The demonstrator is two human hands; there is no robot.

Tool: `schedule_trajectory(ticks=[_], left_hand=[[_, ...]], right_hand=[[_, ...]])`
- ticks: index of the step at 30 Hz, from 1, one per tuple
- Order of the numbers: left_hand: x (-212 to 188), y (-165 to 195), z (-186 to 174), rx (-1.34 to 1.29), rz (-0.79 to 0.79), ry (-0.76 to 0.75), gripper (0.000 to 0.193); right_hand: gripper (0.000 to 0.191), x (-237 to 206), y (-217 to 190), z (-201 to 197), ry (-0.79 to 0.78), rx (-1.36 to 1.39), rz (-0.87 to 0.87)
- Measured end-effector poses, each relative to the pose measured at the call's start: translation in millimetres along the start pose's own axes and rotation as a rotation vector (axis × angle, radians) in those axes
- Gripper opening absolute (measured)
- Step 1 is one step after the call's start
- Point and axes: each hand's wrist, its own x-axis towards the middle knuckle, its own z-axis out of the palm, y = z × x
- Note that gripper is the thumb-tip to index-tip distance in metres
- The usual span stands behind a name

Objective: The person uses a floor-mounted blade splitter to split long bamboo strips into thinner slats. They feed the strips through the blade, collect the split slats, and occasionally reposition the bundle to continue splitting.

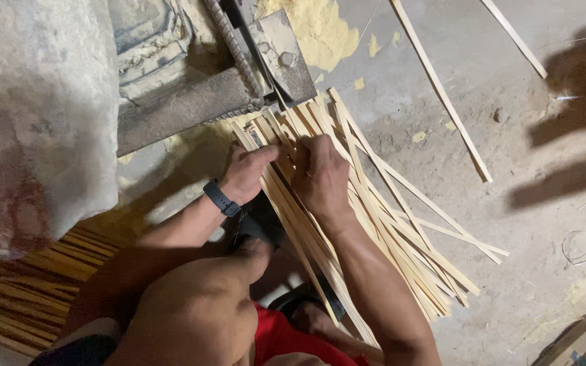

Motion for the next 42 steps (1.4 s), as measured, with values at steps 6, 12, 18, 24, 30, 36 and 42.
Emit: schedule_trajectory(ticks=[6, 12, 18, 24, 30, 36, 42], left_hand=[[-19, 18, 13, -0.172, 0.168, -0.191, 0.024], [-33, 46, 32, -0.059, 0.026, -0.156, 0.017], [-38, 52, 43, -0.033, 0.19, -0.25, 0.029], [-28, 38, 25, 0.023, 0.193, -0.192, 0.037], [-21, 23, 5, 0.032, 0.078, -0.096, 0.021], [-27, 28, 13, -0.037, 0.069, -0.105, 0.023], [-34, 41, 26, 0.046, 0.116, -0.151, 0.024]], right_hand=[[0.017, 4, 0, -4, -0.015, 0.004, -0.022], [0.016, -27, 11, -59, 0.027, -0.16, -0.186], [0.02, -38, -1, -41, -0.06, -0.016, 0.019], [0.024, -17, -4, -15, 0.002, 0.047, 0.021], [0.034, 2, -10, -4, -0.005, 0.017, 0.009], [0.035, 8, -10, -4, -0.054, -0.01, 0.027], [0.035, -23, 8, -48, -0.082, -0.151, -0.055]])
